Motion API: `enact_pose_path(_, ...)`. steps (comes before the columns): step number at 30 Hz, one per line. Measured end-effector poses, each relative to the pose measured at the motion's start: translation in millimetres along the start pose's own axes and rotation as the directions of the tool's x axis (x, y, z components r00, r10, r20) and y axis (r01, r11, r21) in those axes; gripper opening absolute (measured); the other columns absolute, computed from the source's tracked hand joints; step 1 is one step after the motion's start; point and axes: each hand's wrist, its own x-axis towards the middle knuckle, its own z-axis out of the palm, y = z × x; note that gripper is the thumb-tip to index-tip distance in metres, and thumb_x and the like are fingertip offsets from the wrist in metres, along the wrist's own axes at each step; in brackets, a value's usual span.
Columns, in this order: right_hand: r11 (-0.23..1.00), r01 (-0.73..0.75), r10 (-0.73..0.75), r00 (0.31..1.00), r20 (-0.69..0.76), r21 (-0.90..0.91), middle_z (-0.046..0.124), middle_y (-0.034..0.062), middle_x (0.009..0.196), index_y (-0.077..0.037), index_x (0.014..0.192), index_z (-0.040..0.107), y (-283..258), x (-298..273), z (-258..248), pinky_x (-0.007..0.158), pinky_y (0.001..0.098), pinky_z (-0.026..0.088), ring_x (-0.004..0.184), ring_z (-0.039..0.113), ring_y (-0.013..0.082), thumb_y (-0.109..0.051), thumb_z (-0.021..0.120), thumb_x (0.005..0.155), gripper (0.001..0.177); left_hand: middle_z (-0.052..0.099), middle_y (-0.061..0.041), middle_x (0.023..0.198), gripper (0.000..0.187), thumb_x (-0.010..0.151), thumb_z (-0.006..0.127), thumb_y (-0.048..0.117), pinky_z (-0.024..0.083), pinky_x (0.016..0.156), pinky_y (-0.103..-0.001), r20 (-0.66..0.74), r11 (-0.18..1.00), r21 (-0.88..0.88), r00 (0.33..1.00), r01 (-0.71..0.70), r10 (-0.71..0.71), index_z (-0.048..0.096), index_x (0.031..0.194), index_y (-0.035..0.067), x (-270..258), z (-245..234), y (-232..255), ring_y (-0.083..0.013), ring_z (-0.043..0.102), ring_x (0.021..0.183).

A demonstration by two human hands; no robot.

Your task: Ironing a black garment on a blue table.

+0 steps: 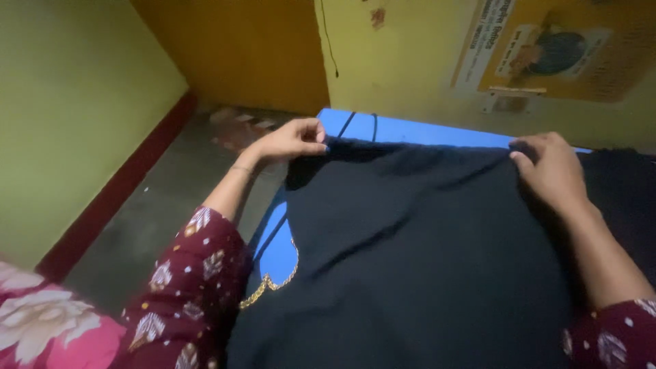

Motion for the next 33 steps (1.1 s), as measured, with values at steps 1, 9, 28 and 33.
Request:
enact_pose_path(1, 0.999, 0.035, -0.035, 0.997, -0.065, -0.005, 0.068, 0.0196, 0.125, -0.011, 0.124, 0.076, -1, -2, 3, 0.099, 0.052, 0.05, 0.117, 0.063, 0.037, -0.024, 0.068, 0.1, 0.028, 0.061, -0.003, 0.099, 0.024, 0.094, 0.075, 0.023, 0.049, 0.087, -0.029, -0.002, 0.993, -0.105, 0.999, -0.051, 0.051, 0.061, 0.101, 0.006, -3, -1, 2, -0.0096, 0.055, 0.095)
enact_pose_path(9, 1.0, -0.005, 0.003, 0.989, -0.149, -0.014, 0.068, 0.0191, 0.122, -0.009, 0.117, 0.076, -13, -18, 4, 0.094, 0.0493, 0.052, 0.112, 0.065, 0.0374, -0.021, 0.068, 0.106, 0.018, 0.059, -0.009, 0.123, 0.048, 0.089, 0.073, 0.027, 0.047, 0.095, -0.033, -0.09, 0.986, 0.056, 0.983, -0.155, 0.159, 0.058, 0.132, 0.011, 19, 28, 33, -0.0206, 0.058, 0.108)
enact_pose_path(28, 0.973, 0.128, -0.069, 0.956, -0.284, 0.194, 0.072, 0.0194, 0.116, -0.003, 0.115, 0.074, -12, -15, 5, 0.095, 0.0427, 0.054, 0.107, 0.07, 0.0345, -0.005, 0.068, 0.103, 0.014, 0.051, -0.021, 0.147, 0.046, 0.102, 0.06, 0.032, 0.035, 0.115, -0.058, -0.201, 0.687, 0.696, 0.861, -0.21, 0.467, 0.058, 0.138, 0.004, 6, 91, 87, -0.0409, 0.047, 0.135)
enact_pose_path(33, 0.974, 0.121, -0.068, 0.963, -0.262, 0.193, 0.072, 0.0177, 0.123, -0.005, 0.12, 0.074, 34, -36, -34, 0.101, 0.0424, 0.053, 0.114, 0.068, 0.0331, 0.0, 0.062, 0.099, 0.024, 0.037, -0.022, 0.161, 0.058, 0.107, 0.047, 0.036, 0.025, 0.119, -0.055, -0.098, 0.781, 0.606, 0.961, -0.15, 0.26, 0.042, 0.153, 0.001, 10, 115, 43, -0.0385, 0.034, 0.149)
